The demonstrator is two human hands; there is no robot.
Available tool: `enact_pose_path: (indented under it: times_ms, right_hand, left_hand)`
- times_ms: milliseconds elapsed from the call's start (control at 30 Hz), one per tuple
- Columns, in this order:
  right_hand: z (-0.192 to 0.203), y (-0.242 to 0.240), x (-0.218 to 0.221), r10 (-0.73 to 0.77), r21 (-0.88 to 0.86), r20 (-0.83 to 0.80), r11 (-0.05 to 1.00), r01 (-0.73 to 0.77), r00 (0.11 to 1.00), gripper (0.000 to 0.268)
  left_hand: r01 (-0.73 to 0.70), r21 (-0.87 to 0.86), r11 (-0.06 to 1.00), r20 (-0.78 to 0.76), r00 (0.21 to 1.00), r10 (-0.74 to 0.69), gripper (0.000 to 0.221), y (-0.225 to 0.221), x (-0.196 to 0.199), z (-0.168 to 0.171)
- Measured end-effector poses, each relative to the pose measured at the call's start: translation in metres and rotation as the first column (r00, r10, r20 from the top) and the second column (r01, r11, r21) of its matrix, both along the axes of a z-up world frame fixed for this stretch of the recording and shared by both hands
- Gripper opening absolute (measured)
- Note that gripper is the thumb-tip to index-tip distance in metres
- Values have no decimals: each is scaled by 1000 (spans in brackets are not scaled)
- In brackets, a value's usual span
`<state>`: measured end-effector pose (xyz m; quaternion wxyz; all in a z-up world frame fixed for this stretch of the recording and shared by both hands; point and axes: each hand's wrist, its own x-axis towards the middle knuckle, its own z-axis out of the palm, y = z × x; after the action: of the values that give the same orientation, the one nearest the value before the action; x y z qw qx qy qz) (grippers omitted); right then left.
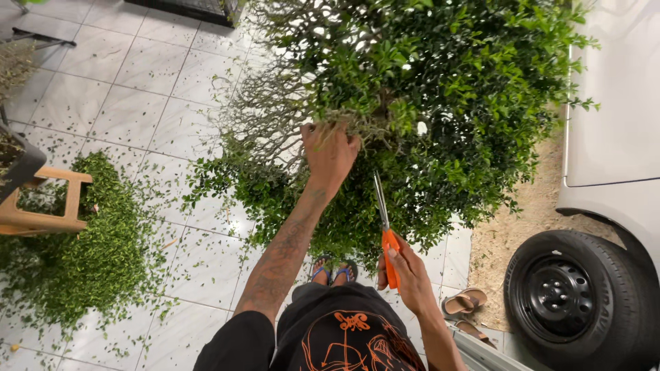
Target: The person uses orange-handled shears to trim leaves and small branches from a potted plant. Cut foliage accumulates on the tiled floor as the person works around the plant's canopy.
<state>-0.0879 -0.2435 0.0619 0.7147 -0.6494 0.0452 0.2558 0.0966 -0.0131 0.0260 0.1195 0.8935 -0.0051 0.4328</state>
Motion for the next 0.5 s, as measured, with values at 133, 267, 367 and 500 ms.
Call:
enact_pose_path:
  times_ms: [133, 267, 367, 500]
  right_hand:
    - [-4, -12, 0, -14, -14, -31, 1000, 14, 999, 71]
    - [-5, -20, 2, 10, 3, -38, 1000, -10, 999, 67]
    - [-3, -24, 1, 27, 10, -40, 1000, -27, 999, 66]
    - [1, -27, 4, 62, -17, -4, 998, -62, 998, 69]
  left_hand:
    - [-52, -20, 998, -228, 972, 46, 56, 0, 14, -21]
    - [22, -38, 999, -111, 993, -26, 25, -1, 14, -19]
    - [61, -67, 996, -121, 990, -69, 23, 0, 11, -17]
    - [54, 34, 998, -53, 997, -52, 61, 4, 12, -28]
